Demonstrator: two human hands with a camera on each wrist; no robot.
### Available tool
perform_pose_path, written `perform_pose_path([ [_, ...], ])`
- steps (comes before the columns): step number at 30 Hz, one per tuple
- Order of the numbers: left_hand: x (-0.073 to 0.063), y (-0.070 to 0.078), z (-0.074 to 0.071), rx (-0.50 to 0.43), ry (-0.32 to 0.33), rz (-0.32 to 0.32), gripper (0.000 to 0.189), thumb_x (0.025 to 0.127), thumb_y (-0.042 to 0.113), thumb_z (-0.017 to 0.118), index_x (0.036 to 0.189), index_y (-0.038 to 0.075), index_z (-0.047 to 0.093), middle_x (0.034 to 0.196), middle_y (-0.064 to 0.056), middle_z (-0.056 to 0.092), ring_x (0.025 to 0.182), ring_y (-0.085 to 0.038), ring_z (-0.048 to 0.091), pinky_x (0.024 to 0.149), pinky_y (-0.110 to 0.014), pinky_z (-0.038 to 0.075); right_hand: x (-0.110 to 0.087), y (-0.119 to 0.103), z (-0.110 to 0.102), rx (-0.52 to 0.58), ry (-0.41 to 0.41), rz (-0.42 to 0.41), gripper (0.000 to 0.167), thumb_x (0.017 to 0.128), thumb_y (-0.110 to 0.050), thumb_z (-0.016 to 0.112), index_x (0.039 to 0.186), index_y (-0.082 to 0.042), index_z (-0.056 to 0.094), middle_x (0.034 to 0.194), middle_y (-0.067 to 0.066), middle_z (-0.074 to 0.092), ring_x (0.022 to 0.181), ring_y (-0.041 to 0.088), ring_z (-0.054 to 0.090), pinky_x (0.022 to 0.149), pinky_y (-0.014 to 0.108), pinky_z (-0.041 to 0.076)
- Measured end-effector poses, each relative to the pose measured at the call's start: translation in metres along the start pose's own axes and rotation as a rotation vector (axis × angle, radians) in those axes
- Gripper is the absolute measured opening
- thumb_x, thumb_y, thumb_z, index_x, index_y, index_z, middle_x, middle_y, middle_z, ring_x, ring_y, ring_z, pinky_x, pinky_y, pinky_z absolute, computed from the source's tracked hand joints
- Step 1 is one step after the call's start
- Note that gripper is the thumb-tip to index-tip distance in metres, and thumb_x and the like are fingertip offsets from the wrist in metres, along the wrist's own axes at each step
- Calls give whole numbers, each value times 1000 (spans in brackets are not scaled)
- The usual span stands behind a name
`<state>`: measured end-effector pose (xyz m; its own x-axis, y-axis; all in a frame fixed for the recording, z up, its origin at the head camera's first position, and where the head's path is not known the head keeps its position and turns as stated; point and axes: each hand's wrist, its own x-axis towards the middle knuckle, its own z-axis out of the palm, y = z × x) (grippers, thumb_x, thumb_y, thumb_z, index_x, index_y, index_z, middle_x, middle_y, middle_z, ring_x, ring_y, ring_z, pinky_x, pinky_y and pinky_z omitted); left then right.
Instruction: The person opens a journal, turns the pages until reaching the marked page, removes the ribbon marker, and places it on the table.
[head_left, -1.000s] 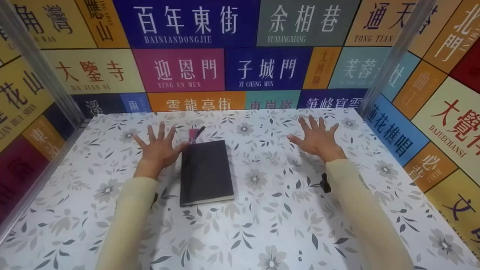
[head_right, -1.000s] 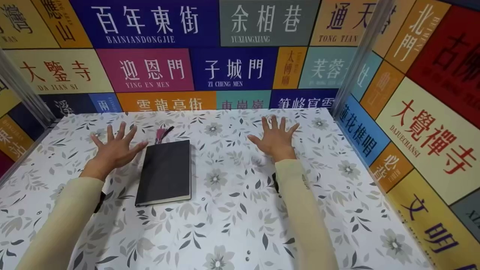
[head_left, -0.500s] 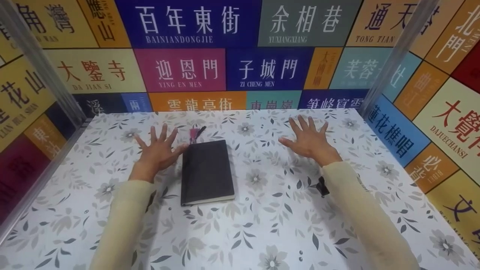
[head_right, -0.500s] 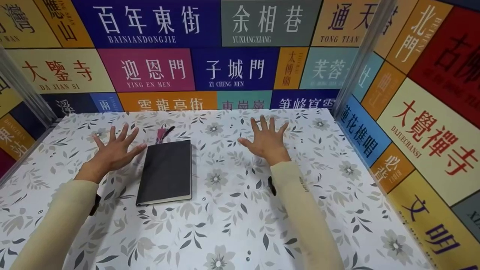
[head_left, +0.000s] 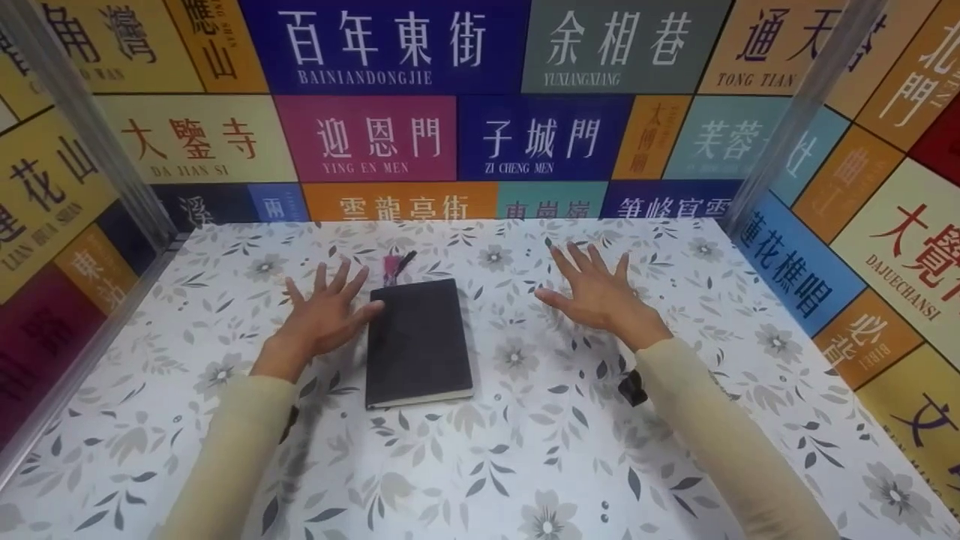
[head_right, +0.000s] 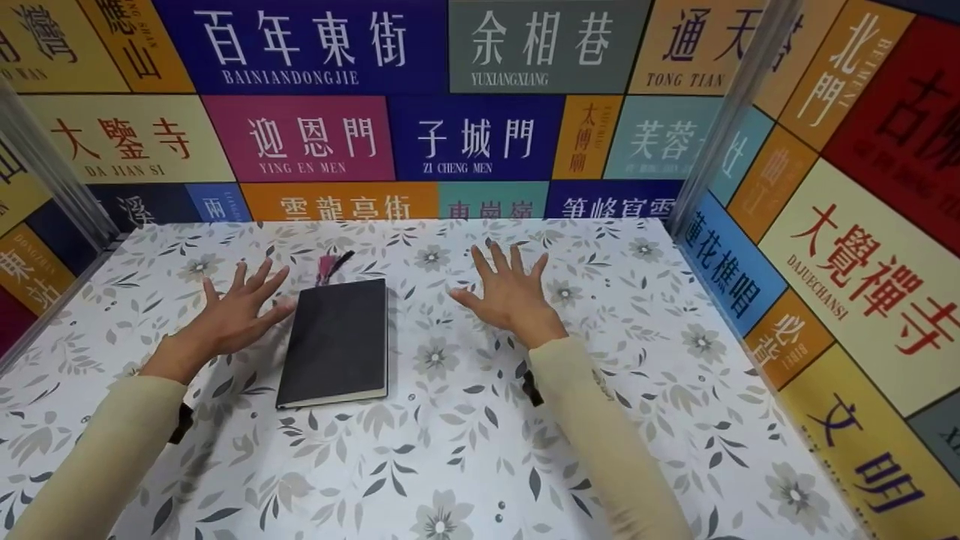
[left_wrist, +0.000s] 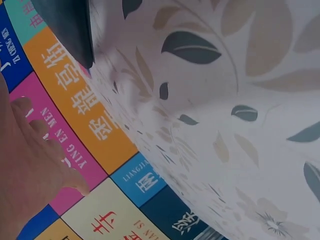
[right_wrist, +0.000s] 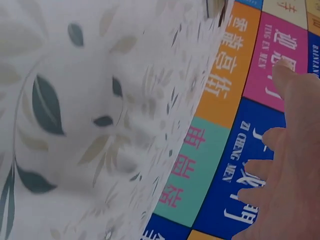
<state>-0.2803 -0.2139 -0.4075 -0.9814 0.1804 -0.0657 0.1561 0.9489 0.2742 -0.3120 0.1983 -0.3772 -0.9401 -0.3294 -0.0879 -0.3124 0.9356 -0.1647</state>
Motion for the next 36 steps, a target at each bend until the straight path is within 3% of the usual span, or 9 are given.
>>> perform_pose_path([
  [10, -12, 8, 4, -135, 1, 33, 85, 94, 78, 24, 162, 28, 12, 171, -7, 1, 156, -42, -9, 113, -75, -19, -9, -34, 8, 104, 19, -77, 90, 94, -79, 29, 163, -26, 7, 171, 8, 7, 158, 39, 3, 117, 76, -9],
  [17, -22, 20, 4, -168, -62, 40, 92, 89, 84, 28, 162, 30, 10, 171, -5, 1, 156, -42, -10, 114, -71, -22, -13, -55, 18, 172, 28, -125, 88, 94, -78, 30, 162, -28, 7, 171, 5, 8, 159, 34, 3, 120, 72, -9],
  [23, -29, 32, 10, -254, -46, 47, 90, 90, 82, 34, 162, 31, 14, 172, -3, 6, 158, -38, -1, 124, -66, -5, -13, -68, 29, 258, 30, -143, 84, 96, -76, 29, 162, -28, 8, 171, 1, 8, 159, 30, 6, 123, 66, -6],
  [27, -31, 40, 15, -296, -31, 53, 85, 93, 77, 36, 162, 30, 16, 171, -1, 6, 157, -40, 5, 124, -67, 8, -12, -75, 35, 365, 44, -160, 79, 99, -69, 34, 162, -26, 14, 171, 1, 11, 158, 29, 11, 126, 63, 3],
  [31, -33, 49, 18, -309, -54, 47, 84, 94, 75, 37, 161, 30, 15, 171, -2, 5, 157, -41, 8, 123, -67, 12, -8, -82, 43, 478, 40, -164, 75, 101, -64, 37, 162, -25, 17, 171, 2, 14, 158, 29, 14, 127, 58, 15],
  [36, -32, 56, 23, -335, -92, 9, 85, 94, 76, 36, 161, 28, 17, 171, -5, 7, 157, -41, 9, 124, -66, 11, -3, -90, 52, 610, 23, -134, 72, 103, -57, 40, 161, -18, 23, 169, 9, 21, 156, 32, 19, 127, 54, 18],
])
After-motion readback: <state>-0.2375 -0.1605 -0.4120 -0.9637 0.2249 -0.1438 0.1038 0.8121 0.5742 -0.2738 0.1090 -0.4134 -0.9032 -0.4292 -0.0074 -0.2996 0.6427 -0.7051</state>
